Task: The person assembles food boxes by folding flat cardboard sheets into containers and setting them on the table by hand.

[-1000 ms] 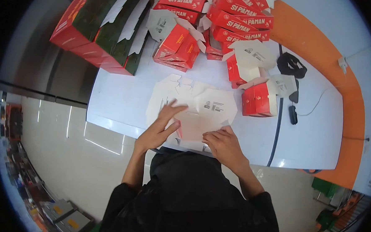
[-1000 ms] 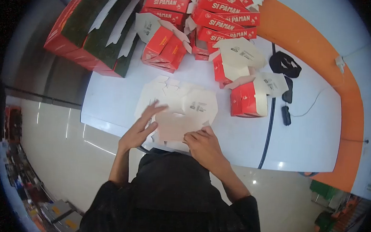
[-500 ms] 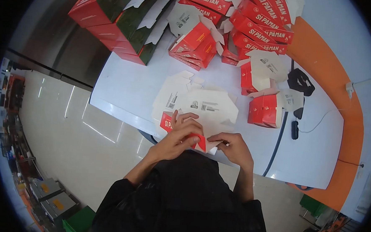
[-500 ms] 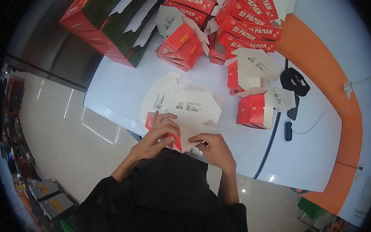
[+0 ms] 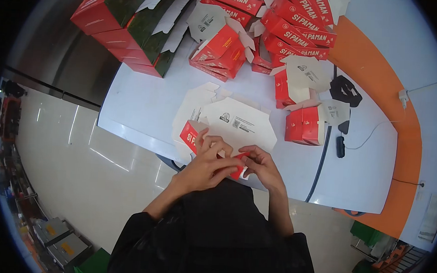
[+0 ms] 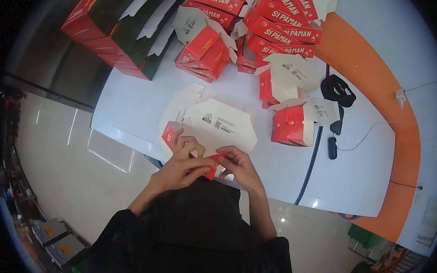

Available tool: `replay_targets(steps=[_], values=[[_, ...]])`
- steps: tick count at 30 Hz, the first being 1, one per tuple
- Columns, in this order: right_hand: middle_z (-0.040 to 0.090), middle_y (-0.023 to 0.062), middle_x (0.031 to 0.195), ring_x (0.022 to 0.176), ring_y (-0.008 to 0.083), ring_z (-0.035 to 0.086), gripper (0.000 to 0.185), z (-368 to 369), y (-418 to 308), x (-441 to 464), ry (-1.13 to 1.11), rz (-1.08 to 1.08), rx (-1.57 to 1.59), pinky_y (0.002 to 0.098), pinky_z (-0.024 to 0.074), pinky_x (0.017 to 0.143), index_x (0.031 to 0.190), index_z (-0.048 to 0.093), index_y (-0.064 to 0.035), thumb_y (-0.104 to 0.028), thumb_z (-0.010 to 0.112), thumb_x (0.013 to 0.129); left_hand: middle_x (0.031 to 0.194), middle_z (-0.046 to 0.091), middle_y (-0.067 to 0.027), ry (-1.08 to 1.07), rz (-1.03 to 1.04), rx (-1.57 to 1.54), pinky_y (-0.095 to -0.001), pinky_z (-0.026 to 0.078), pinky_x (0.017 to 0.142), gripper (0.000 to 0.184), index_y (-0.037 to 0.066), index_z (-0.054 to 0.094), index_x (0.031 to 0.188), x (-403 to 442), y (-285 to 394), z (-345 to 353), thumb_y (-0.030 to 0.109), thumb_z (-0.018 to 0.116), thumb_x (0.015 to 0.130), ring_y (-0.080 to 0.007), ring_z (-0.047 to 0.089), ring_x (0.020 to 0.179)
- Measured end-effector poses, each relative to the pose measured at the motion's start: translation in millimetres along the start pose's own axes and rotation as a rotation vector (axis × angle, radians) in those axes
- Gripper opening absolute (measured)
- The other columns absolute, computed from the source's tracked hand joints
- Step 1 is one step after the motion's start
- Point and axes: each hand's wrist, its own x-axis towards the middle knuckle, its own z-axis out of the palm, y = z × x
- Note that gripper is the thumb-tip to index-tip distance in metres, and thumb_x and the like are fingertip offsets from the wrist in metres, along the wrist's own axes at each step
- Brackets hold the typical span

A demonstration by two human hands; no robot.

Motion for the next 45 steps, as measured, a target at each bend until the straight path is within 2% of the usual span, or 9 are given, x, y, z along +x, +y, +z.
replay_targets(steps=[7, 13, 22, 25, 28, 31, 32, 36, 45], values=[[0.07, 0.0096, 0.097, 0.082, 0.0112, 0.067, 0.025, 31, 20, 4, 0.387, -0.236, -0.106, 0.0261, 0.0567, 0.062, 0.125, 0.059, -0.0021, -0.013, 0.067, 0.103, 0.109, 0.061, -0.0124, 0.324, -0.369, 0.017, -0.0578, 0.032, 0.113, 0.02, 0.006, 0.074, 0.107, 2, -24, 30, 0.02, 0.075, 0.093, -0.034, 0.052, 0.115], [0.067, 0.0088, 0.096, 0.077, 0.0107, 0.066, 0.026, 47, 22, 7, 0.471, -0.332, -0.17, 0.0263, 0.0581, 0.059, 0.126, 0.059, -0.0009, -0.013, 0.066, 0.104, 0.109, 0.065, -0.0161, 0.261, -0.586, -0.315, -0.0444, 0.047, 0.101, 0.023, 0.002, 0.073, 0.109, -7, -25, 26, 0.021, 0.074, 0.097, -0.0373, 0.061, 0.115], [0.067, 0.015, 0.118, 0.087, 0.0212, 0.072, 0.029, 45, -16, -22, 0.359, -0.186, -0.418, 0.0293, 0.064, 0.062, 0.131, 0.058, 0.0021, -0.011, 0.062, 0.105, 0.116, 0.066, -0.0155, 0.317, -0.112, -0.103, -0.0452, 0.051, 0.102, 0.017, 0.002, 0.076, 0.107, -8, -20, 41, 0.0, 0.077, 0.09, -0.0372, 0.063, 0.122], [0.067, 0.0185, 0.117, 0.075, 0.0264, 0.074, 0.029, 44, -1, -16, 0.415, -0.287, -0.5, 0.0359, 0.0597, 0.064, 0.131, 0.058, -0.0003, -0.008, 0.062, 0.103, 0.116, 0.067, -0.0123, 0.338, -0.107, -0.183, -0.0451, 0.052, 0.104, 0.018, 0.004, 0.076, 0.106, -12, -31, 54, -0.002, 0.077, 0.088, -0.0375, 0.061, 0.126], [0.067, 0.0197, 0.113, 0.069, 0.0262, 0.073, 0.035, 43, 2, -15, 0.463, -0.275, -0.504, 0.0371, 0.058, 0.065, 0.135, 0.055, -0.0019, -0.006, 0.063, 0.102, 0.113, 0.07, -0.0093, 0.631, -0.364, -0.517, -0.0505, 0.047, 0.111, 0.019, 0.007, 0.078, 0.105, -14, -37, 62, -0.002, 0.076, 0.088, -0.037, 0.06, 0.128], [0.067, 0.0201, 0.113, 0.066, 0.0267, 0.072, 0.041, 48, -9, -21, 0.417, -0.134, -0.394, 0.0371, 0.0573, 0.065, 0.14, 0.051, -0.0034, -0.005, 0.063, 0.101, 0.11, 0.071, -0.0072, 0.431, -0.127, -0.103, -0.058, 0.037, 0.119, 0.019, 0.009, 0.079, 0.104, -14, -37, 51, -0.002, 0.075, 0.089, -0.0367, 0.06, 0.13], [0.067, 0.0202, 0.113, 0.067, 0.0248, 0.072, 0.042, 46, -8, -21, 0.403, -0.157, -0.415, 0.0356, 0.0585, 0.065, 0.142, 0.05, -0.0042, -0.004, 0.062, 0.102, 0.117, 0.072, -0.0052, 0.321, -0.074, -0.065, -0.0629, 0.025, 0.124, 0.021, 0.011, 0.079, 0.107, -14, -36, 53, 0.0, 0.074, 0.09, -0.0338, 0.058, 0.133], [0.065, 0.0201, 0.111, 0.072, 0.0216, 0.072, 0.043, 36, 4, -18, 0.373, -0.225, -0.541, 0.0331, 0.0609, 0.065, 0.146, 0.047, -0.006, -0.002, 0.058, 0.104, 0.133, 0.07, -0.0029, 0.04, -0.079, 0.012, -0.064, 0.017, 0.125, 0.029, 0.014, 0.077, 0.124, -11, -42, 57, 0.009, 0.07, 0.097, -0.0301, 0.051, 0.141], [0.065, 0.0173, 0.11, 0.082, 0.021, 0.072, 0.042, 32, 4, -15, 0.294, -0.278, -0.464, 0.0308, 0.0625, 0.068, 0.146, 0.048, -0.0052, 0.002, 0.055, 0.104, 0.129, 0.069, -0.0097, -0.109, -0.193, -0.326, -0.0582, 0.02, 0.125, 0.04, 0.013, 0.064, 0.144, -12, -48, 65, 0.012, 0.06, 0.105, -0.0328, 0.054, 0.137]])
